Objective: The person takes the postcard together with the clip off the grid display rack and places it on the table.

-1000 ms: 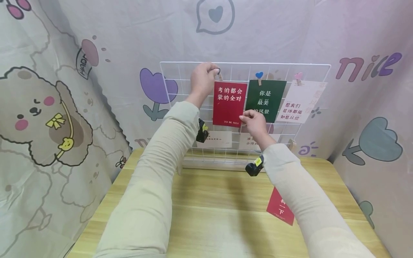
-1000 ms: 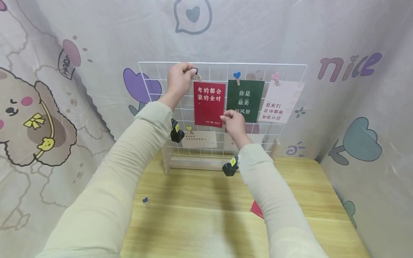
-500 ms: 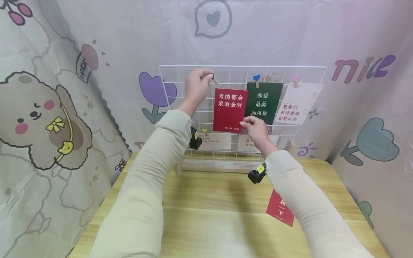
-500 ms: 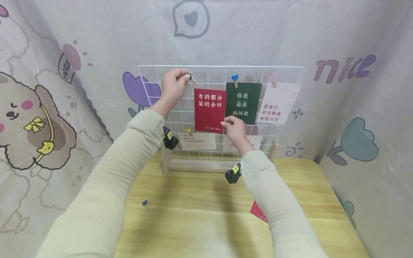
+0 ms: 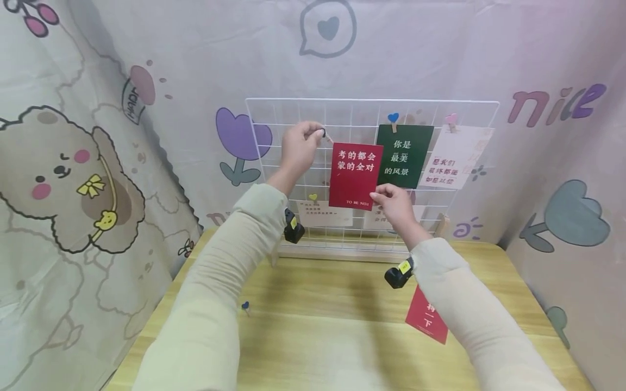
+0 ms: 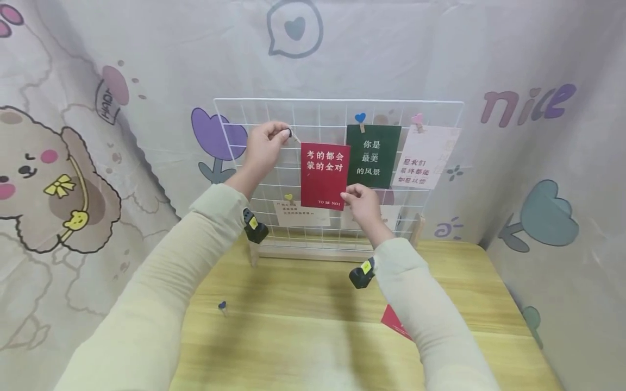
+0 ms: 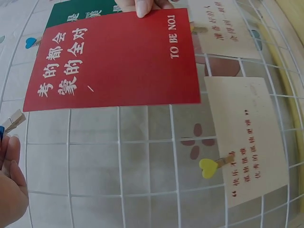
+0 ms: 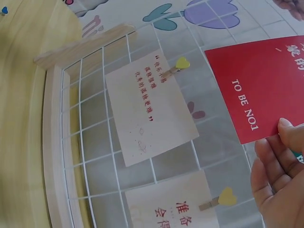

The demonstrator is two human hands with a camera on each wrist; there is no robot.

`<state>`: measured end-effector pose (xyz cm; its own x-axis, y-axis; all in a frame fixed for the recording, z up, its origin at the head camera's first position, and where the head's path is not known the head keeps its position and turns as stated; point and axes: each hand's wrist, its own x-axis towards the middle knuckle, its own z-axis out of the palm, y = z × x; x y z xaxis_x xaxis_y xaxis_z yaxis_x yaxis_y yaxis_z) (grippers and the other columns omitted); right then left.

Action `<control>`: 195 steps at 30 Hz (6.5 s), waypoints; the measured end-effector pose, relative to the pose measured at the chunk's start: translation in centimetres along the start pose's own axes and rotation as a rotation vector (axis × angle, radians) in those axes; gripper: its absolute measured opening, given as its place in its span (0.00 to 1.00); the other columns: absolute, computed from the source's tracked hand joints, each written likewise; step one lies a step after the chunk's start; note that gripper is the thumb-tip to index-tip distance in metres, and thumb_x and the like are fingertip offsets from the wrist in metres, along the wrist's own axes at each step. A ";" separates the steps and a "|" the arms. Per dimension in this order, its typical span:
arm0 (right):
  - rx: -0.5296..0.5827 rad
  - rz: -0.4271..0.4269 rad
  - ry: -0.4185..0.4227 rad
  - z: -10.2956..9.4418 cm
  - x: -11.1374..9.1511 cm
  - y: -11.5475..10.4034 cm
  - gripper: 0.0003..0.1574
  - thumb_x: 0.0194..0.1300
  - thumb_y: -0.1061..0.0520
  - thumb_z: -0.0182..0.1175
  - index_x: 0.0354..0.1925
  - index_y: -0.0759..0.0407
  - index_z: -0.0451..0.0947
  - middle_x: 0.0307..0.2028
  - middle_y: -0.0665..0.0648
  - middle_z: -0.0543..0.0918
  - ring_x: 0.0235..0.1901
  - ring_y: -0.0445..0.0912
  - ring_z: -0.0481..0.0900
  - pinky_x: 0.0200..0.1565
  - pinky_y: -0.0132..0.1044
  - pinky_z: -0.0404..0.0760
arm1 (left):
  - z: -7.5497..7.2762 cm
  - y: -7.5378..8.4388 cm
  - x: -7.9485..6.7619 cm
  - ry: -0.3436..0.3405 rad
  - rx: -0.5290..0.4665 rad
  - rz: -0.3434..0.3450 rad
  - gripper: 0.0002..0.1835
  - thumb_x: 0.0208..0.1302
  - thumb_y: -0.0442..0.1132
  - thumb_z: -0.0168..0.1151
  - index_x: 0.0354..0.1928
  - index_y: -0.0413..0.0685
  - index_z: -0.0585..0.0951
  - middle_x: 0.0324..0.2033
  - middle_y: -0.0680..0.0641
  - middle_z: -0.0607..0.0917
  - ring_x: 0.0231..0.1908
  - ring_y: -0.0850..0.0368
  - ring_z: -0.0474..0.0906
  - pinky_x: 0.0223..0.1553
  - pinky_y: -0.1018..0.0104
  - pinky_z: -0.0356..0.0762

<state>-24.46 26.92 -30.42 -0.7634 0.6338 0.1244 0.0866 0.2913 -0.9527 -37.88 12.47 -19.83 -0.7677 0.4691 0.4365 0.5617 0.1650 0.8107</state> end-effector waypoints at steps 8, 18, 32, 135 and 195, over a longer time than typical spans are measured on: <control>-0.028 -0.007 -0.003 -0.7 -0.7 0.8 0.11 0.59 0.59 0.54 0.37 0.67 0.71 0.29 0.56 0.73 0.33 0.49 0.72 0.36 0.39 0.73 | 0.0 -0.5 -1.2 0.007 -0.016 -0.026 0.09 0.60 0.37 0.52 0.40 0.44 0.77 0.34 0.50 0.77 0.34 0.61 0.73 0.34 0.74 0.71; 0.001 0.027 -0.002 -0.8 -1.8 2.4 0.12 0.59 0.60 0.54 0.38 0.69 0.71 0.27 0.55 0.72 0.30 0.44 0.72 0.40 0.41 0.75 | -0.3 -2.0 -2.9 0.011 -0.029 -0.050 0.08 0.60 0.35 0.52 0.39 0.41 0.78 0.29 0.47 0.77 0.31 0.58 0.73 0.31 0.72 0.70; 0.057 0.048 -0.002 -0.9 -3.3 4.8 0.13 0.59 0.60 0.54 0.38 0.71 0.71 0.26 0.52 0.72 0.29 0.45 0.73 0.33 0.30 0.75 | -0.1 -4.1 -5.1 0.023 -0.120 -0.068 0.08 0.58 0.34 0.54 0.38 0.38 0.77 0.29 0.43 0.77 0.29 0.57 0.72 0.31 0.71 0.71; 0.087 0.414 0.006 -2.4 -9.4 19.0 0.22 0.60 0.57 0.54 0.48 0.72 0.67 0.32 0.53 0.75 0.28 0.38 0.73 0.43 0.43 0.73 | -4.8 -20.6 -20.2 -0.005 -0.106 -0.613 0.15 0.63 0.39 0.48 0.47 0.38 0.71 0.40 0.39 0.76 0.43 0.48 0.71 0.49 0.55 0.65; 0.026 0.564 -0.071 -1.7 -10.6 22.8 0.13 0.62 0.61 0.49 0.41 0.71 0.69 0.32 0.60 0.74 0.31 0.47 0.72 0.37 0.39 0.74 | -8.8 -29.4 -27.9 0.067 0.047 -0.828 0.15 0.64 0.35 0.44 0.47 0.28 0.69 0.40 0.34 0.74 0.41 0.44 0.71 0.43 0.56 0.69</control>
<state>-13.29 28.04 -53.01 -0.6451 0.6358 -0.4238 0.4781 -0.0969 -0.8730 -35.70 -13.09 -52.42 -0.9541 0.1283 -0.2705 -0.1815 0.4706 0.8635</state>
